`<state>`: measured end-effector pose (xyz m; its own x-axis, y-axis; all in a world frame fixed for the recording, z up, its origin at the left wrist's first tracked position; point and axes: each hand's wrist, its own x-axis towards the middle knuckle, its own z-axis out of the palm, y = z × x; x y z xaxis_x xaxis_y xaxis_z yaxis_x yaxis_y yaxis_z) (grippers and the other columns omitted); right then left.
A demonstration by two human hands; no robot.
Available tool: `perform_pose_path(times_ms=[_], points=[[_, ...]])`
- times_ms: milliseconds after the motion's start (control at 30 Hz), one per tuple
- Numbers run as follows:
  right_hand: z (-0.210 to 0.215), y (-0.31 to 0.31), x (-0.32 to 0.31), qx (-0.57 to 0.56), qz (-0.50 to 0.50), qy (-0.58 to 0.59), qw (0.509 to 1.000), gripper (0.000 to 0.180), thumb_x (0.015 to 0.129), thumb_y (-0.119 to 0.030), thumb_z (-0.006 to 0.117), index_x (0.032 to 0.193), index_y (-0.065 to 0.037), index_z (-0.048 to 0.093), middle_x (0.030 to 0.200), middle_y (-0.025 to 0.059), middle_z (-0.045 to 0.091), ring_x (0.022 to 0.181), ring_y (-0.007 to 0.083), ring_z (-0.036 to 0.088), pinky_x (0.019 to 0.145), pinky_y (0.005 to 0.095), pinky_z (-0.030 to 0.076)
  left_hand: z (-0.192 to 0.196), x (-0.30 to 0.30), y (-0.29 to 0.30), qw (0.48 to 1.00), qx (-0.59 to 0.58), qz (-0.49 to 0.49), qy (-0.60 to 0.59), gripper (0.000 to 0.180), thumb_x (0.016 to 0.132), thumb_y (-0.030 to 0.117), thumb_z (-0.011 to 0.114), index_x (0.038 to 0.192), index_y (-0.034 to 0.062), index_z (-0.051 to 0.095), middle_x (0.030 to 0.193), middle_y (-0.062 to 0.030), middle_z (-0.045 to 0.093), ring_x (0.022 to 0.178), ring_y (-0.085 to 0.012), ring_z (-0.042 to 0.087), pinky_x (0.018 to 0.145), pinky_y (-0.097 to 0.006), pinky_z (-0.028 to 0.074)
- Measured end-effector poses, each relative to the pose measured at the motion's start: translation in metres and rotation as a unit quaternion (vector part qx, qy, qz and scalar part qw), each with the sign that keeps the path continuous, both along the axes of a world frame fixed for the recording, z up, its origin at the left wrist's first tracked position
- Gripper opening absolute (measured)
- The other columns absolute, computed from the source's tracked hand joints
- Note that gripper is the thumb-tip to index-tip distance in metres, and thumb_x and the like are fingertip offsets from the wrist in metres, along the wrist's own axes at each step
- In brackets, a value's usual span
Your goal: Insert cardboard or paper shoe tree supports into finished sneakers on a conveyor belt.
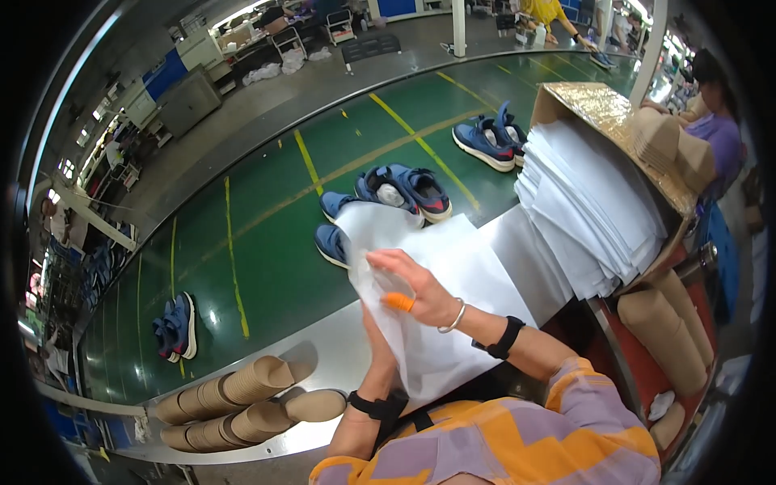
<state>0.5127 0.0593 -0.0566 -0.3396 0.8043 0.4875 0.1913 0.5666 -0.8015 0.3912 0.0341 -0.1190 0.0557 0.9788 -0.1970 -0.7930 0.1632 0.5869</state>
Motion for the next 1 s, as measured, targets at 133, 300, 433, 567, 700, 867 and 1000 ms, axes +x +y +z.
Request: perform_pose_path(times_ms=[133, 300, 433, 567, 700, 867, 1000], points=[[0.028, 0.024, 0.020, 0.056, 0.038, -0.098, 0.993, 0.076, 0.071, -0.022, 0.076, 0.136, -0.009, 0.039, 0.131, 0.0144, 0.038, 0.121, 0.0287, 0.040, 0.102, 0.0367, 0.033, 0.010, 0.005, 0.003, 0.864, 0.283, -0.122, 0.397, 0.034, 0.081, 0.011, 0.059, 0.112, 0.0000, 0.052, 0.101, -0.0107, 0.059, 0.096, -0.0169, 0.056, 0.081, -0.031, 0.045], [0.060, 0.058, 0.063, 0.211, -0.056, -0.362, 0.906, 0.069, 0.058, -0.012, 0.081, 0.118, -0.010, 0.046, 0.106, 0.0152, 0.044, 0.098, 0.0341, 0.048, 0.084, 0.0390, 0.042, 0.018, 0.008, 0.019, 0.471, 0.477, -0.438, 0.599, 0.062, 0.078, 0.025, 0.068, 0.125, -0.0044, 0.042, 0.106, -0.0183, 0.061, 0.103, -0.0289, 0.058, 0.088, -0.041, 0.044], [0.076, 0.049, 0.040, 0.245, -0.231, -0.061, 0.939, 0.078, 0.058, -0.019, 0.086, 0.120, -0.007, 0.041, 0.105, 0.0133, 0.044, 0.096, 0.0284, 0.048, 0.083, 0.0350, 0.043, 0.016, 0.036, -0.020, 0.669, 0.489, -0.444, 0.341, 0.074, 0.083, 0.030, 0.063, 0.137, -0.0064, 0.028, 0.127, -0.0180, 0.052, 0.122, -0.0303, 0.046, 0.103, -0.038, 0.034], [0.036, 0.005, 0.037, 0.147, -0.300, 0.083, 0.939, 0.089, 0.059, -0.027, 0.088, 0.128, -0.007, 0.035, 0.113, 0.0111, 0.043, 0.106, 0.0239, 0.046, 0.092, 0.0382, 0.040, 0.052, 0.056, 0.016, 0.942, 0.075, -0.256, -0.202, 0.053, 0.090, 0.025, 0.055, 0.133, 0.0007, 0.035, 0.124, -0.0100, 0.052, 0.118, -0.0266, 0.048, 0.105, -0.038, 0.032], [0.058, -0.012, 0.030, 0.079, -0.269, 0.245, 0.928, 0.080, 0.061, -0.032, 0.086, 0.124, -0.006, 0.043, 0.118, 0.0128, 0.043, 0.109, 0.0249, 0.050, 0.087, 0.0395, 0.047, 0.046, 0.046, 0.055, 0.963, 0.138, -0.230, -0.027, 0.040, 0.090, 0.018, 0.054, 0.126, 0.0035, 0.044, 0.118, -0.0080, 0.053, 0.112, -0.0218, 0.051, 0.098, -0.035, 0.040], [0.065, 0.013, 0.064, 0.331, -0.108, -0.174, 0.921, 0.038, 0.066, -0.025, 0.081, 0.091, -0.005, 0.062, 0.087, 0.0084, 0.056, 0.080, 0.0307, 0.057, 0.068, 0.0361, 0.049, 0.042, 0.061, 0.070, 0.701, 0.472, -0.034, 0.534, 0.024, 0.077, 0.010, 0.063, 0.099, 0.0023, 0.055, 0.104, -0.0067, 0.055, 0.090, -0.0182, 0.056, 0.080, -0.030, 0.046], [0.058, 0.026, 0.091, 0.121, -0.222, -0.137, 0.958, 0.036, 0.068, -0.018, 0.079, 0.092, -0.004, 0.057, 0.073, 0.0094, 0.055, 0.070, 0.0249, 0.055, 0.058, 0.0328, 0.044, 0.048, 0.067, 0.055, 0.931, 0.110, -0.331, 0.103, 0.045, 0.077, -0.001, 0.058, 0.120, 0.0003, 0.046, 0.113, -0.0081, 0.054, 0.106, -0.0190, 0.054, 0.087, -0.031, 0.043]])
